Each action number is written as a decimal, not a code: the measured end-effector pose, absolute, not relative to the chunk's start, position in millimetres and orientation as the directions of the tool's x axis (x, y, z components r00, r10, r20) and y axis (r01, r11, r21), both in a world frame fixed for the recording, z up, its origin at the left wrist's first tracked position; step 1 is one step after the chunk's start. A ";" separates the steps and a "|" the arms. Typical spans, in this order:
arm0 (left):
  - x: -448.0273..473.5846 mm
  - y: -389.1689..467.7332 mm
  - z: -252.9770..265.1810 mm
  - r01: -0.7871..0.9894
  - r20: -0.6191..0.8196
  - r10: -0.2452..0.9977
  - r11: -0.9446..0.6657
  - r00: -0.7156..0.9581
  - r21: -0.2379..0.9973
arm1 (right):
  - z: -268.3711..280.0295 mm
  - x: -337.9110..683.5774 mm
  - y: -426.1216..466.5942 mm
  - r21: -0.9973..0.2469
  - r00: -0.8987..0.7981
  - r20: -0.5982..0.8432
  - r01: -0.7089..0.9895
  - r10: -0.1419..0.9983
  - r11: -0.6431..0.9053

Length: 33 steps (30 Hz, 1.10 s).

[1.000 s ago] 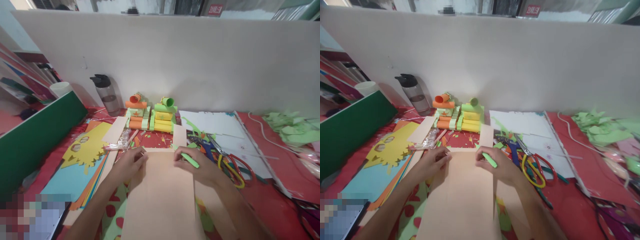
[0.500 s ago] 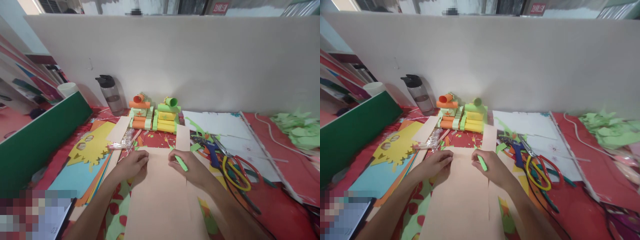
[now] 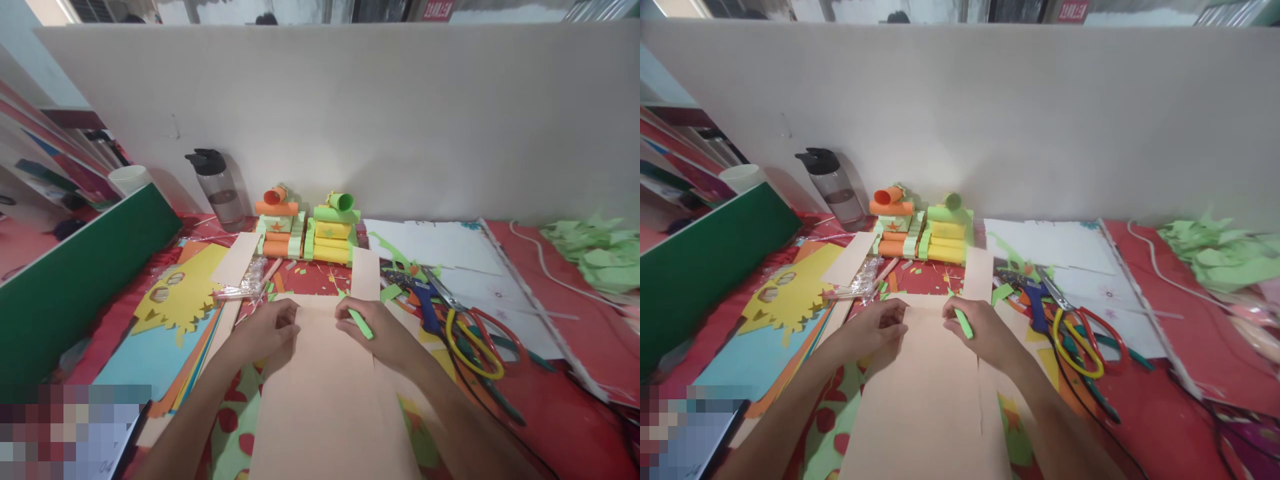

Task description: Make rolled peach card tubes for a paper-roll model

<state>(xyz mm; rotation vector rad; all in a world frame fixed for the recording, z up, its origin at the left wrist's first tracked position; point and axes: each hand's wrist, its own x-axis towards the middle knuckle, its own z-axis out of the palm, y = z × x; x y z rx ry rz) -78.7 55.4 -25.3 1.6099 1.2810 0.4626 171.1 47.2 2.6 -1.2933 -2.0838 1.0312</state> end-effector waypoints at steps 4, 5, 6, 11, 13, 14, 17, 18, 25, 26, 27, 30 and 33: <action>-78.3 55.8 -23.8 0.507 -0.280 0.884 0.058 0.374 0.860 | -2.4 172.3 49.1 -0.803 -0.441 0.012 0.530 0.897 0.272; -78.3 56.1 -23.5 0.508 -0.283 0.884 0.061 0.372 0.859 | -3.7 172.6 49.6 -0.804 -0.441 0.015 0.528 0.898 0.273; -78.2 56.3 -23.2 0.510 -0.286 0.885 0.065 0.368 0.858 | -4.8 172.8 50.0 -0.806 -0.440 0.016 0.526 0.898 0.272; -76.4 55.8 -22.4 0.498 -0.288 0.893 0.086 0.347 0.863 | -7.8 172.1 50.6 -0.810 -0.432 0.017 0.522 0.901 0.266; -75.5 55.1 -23.8 0.490 -0.287 0.893 0.089 0.347 0.867 | -8.2 171.5 50.5 -0.810 -0.435 0.017 0.522 0.900 0.268; -75.2 54.9 -25.0 0.490 -0.288 0.893 0.089 0.347 0.867 | -8.0 171.6 50.5 -0.810 -0.435 0.016 0.522 0.900 0.267; -75.6 55.4 -29.4 0.504 -0.293 0.897 0.094 0.332 0.859 | -4.9 175.7 50.7 -0.807 -0.420 0.004 0.535 0.907 0.251; -76.3 56.0 -30.6 0.499 -0.291 0.898 0.096 0.329 0.861 | -2.7 178.7 51.0 -0.805 -0.409 0.001 0.542 0.912 0.244; -86.0 62.8 -28.3 0.375 -0.269 0.888 0.121 0.373 0.919 | 12.0 212.1 54.8 -0.836 -0.328 -0.008 0.521 0.945 0.173; -87.2 63.3 -27.9 0.368 -0.267 0.889 0.124 0.371 0.922 | 11.0 215.2 55.4 -0.852 -0.340 -0.033 0.501 0.940 0.151; -88.1 63.6 -27.8 0.360 -0.265 0.890 0.126 0.370 0.925 | 9.1 217.1 56.0 -0.872 -0.356 -0.069 0.475 0.932 0.116; -89.4 63.7 -28.1 0.344 -0.272 0.894 0.145 0.356 0.928 | -0.1 217.1 57.3 -0.934 -0.382 -0.215 0.348 0.899 -0.076; -89.1 64.0 -28.2 0.330 -0.284 0.893 0.166 0.350 0.929 | -8.1 213.9 58.3 -0.947 -0.376 -0.301 0.223 0.876 -0.229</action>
